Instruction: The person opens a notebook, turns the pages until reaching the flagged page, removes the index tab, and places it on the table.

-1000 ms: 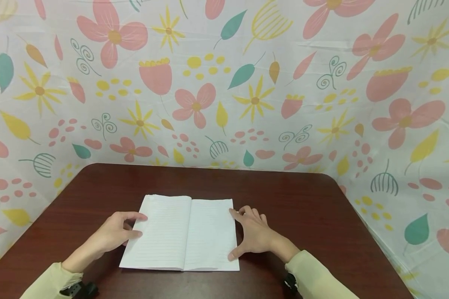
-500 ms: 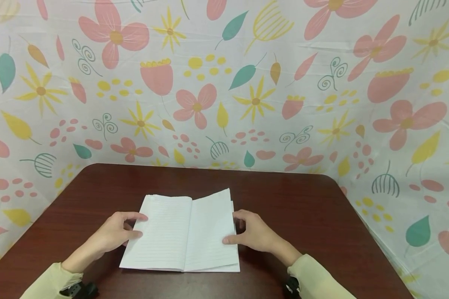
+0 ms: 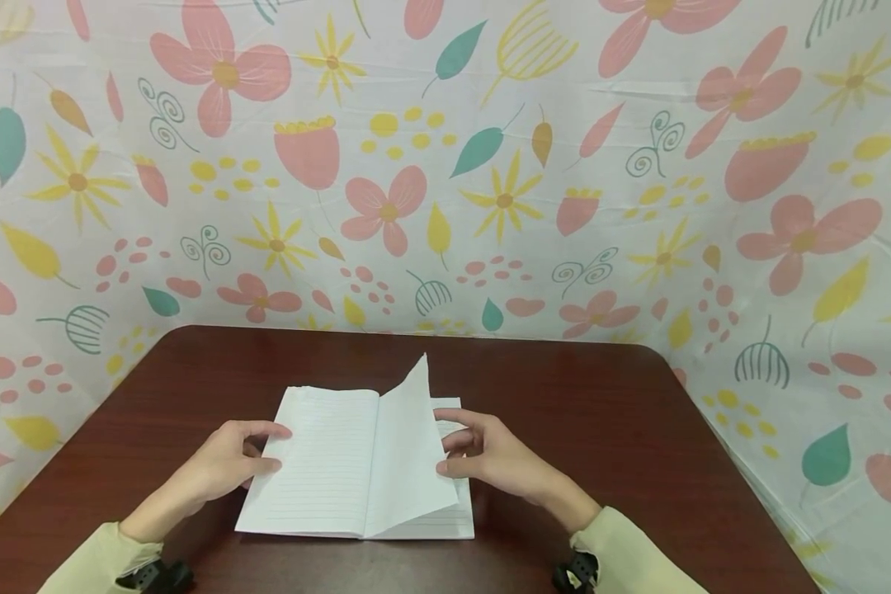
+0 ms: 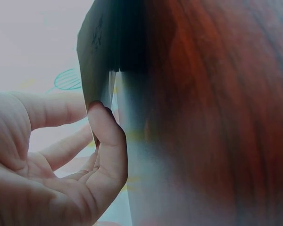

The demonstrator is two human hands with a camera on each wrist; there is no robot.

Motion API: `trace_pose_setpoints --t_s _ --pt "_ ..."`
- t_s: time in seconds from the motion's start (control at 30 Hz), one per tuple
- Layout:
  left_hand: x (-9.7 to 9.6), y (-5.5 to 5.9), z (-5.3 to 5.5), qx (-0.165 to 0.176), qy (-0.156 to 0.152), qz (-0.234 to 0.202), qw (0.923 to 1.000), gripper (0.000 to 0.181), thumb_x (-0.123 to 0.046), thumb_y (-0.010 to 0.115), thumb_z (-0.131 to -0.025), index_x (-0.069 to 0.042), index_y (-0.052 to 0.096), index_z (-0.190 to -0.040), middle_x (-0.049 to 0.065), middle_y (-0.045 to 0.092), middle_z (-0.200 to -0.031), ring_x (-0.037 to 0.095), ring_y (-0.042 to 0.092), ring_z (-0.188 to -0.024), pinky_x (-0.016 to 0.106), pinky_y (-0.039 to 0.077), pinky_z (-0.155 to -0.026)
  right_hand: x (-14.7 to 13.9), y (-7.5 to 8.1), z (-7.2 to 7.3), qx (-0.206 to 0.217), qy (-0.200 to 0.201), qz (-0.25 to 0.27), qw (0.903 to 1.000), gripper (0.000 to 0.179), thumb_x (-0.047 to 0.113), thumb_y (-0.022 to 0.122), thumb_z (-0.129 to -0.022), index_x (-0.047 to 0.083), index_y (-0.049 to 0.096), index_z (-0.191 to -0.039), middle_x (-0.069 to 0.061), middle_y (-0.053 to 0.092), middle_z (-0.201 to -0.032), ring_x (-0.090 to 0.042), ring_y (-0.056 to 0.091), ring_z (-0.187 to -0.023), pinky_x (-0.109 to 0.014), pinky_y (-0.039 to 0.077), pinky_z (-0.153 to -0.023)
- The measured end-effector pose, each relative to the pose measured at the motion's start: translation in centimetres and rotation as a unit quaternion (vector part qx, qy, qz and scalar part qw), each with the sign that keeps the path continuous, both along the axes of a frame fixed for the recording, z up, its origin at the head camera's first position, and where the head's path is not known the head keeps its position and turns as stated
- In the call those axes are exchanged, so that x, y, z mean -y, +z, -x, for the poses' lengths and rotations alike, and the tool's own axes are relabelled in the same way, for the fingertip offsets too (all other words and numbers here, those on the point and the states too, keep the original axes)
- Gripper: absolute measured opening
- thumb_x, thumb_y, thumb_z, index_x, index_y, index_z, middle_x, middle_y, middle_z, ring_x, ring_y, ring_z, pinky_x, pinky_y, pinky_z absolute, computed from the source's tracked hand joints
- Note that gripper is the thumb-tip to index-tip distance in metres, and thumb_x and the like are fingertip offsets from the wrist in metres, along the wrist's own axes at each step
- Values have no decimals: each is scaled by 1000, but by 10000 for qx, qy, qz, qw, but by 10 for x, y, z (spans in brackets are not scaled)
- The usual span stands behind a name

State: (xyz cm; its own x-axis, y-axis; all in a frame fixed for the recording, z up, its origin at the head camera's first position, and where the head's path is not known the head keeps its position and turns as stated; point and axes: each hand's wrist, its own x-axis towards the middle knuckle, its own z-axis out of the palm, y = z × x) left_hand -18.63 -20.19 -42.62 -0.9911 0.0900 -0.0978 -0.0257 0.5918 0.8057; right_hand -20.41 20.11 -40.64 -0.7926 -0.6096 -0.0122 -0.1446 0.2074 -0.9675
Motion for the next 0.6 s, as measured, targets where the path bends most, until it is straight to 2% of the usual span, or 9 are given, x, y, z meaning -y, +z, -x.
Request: trace_pose_setpoints --t_s 0.13,0.27,0.43,0.6 --pt "0 0 0 2 -7 19 10000 39 2 81 -85 -6 74 -123 6 67 -81 21 64 -67 38 55 -61 8 4 0 -47 47 53 10000 73 3 75 -95 -2 39 -159 -19 75 -108 -20 71 -95 -31 56 -85" --pt "0 0 -1 6 -15 -59 10000 39 2 81 -85 -5 74 -123 7 68 -83 21 66 -69 38 57 -61 19 6 1 -59 193 154 9997 74 2 75 -94 0 39 -159 -14 75 -100 -14 65 -84 -29 54 -78" --pt "1 0 -1 18 -48 -136 9999 39 2 80 -85 -5 74 -123 7 68 -83 21 66 -70 38 57 -62 36 4 4 -51 412 414 9983 78 -1 76 -92 -1 37 -160 -9 75 -96 -12 62 -81 -26 50 -72" --pt "1 1 -1 7 -78 -146 9999 39 1 81 -86 -5 74 -124 6 69 -87 20 67 -71 38 58 -62 54 1 5 40 624 535 9966 78 0 75 -93 3 37 -161 -6 75 -95 -11 62 -78 -27 50 -71"
